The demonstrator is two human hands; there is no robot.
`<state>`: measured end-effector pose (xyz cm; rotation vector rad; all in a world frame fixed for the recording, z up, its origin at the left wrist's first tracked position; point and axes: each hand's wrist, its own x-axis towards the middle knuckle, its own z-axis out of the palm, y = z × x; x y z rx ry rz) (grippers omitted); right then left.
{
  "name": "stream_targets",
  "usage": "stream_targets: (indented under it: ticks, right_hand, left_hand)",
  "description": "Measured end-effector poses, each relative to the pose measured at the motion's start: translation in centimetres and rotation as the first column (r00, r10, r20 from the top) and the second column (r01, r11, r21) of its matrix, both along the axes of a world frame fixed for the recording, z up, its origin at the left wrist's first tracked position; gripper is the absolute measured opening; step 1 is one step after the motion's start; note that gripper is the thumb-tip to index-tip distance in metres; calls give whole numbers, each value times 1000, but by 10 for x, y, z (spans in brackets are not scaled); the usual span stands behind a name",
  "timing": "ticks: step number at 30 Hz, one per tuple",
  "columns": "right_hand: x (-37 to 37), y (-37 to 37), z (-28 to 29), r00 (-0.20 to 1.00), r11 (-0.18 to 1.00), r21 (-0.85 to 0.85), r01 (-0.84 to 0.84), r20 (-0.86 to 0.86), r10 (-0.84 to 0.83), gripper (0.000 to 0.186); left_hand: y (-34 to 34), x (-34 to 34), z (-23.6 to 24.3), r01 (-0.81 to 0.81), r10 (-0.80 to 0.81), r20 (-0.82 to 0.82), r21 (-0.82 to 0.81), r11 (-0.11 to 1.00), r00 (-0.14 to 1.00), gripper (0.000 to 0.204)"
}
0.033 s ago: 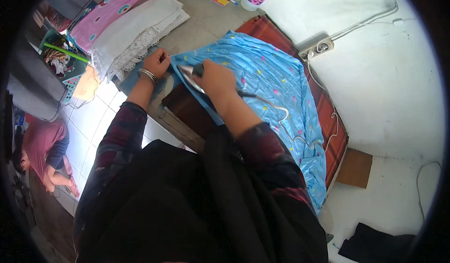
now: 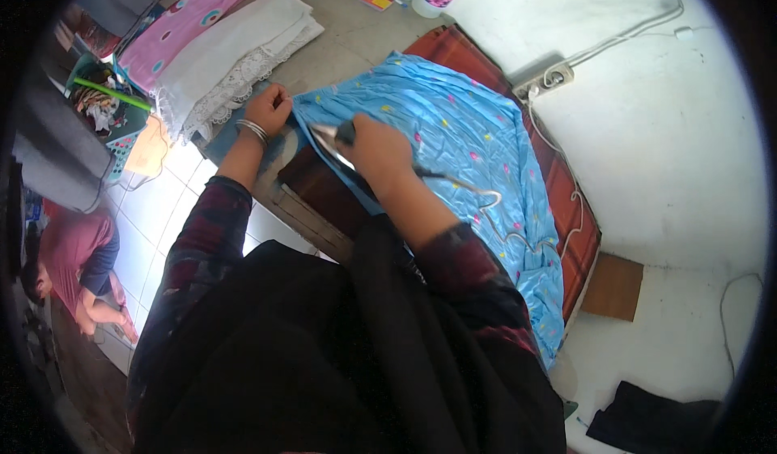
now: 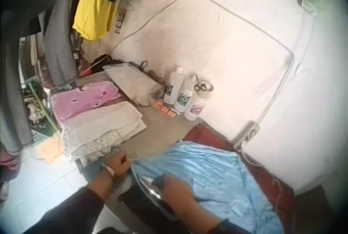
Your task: The person irons a pink garment, places it on a stack, then picks up a blue fabric, spreads it out on the board, sprays it with water, and irons it.
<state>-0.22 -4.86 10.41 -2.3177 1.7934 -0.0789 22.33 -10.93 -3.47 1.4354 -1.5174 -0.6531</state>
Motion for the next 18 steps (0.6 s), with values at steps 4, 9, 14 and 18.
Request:
stream_targets:
  ticks: [4,9,14,18]
  right_hand:
    - [-78,82,0,991,986,130,102,-96,-90,45]
    - [-163,164,4,960,960,112,258,-140,-242,44]
    - [-154,158,0,949,959,21,283,-154,-276,43]
    - [-121,107,-6,981,983,-70,170,-83,-176,40]
  left_hand:
    - [0,-2,1,1,-1,-39,-5,1000,999,17]
    - [4,-11,8,-17,17,45,-5,1000,999,20]
    - [9,-13,3,-32,33,20,-64,997,999,19]
    - [45,-47,20,-31,183,284,-467,884,941,17]
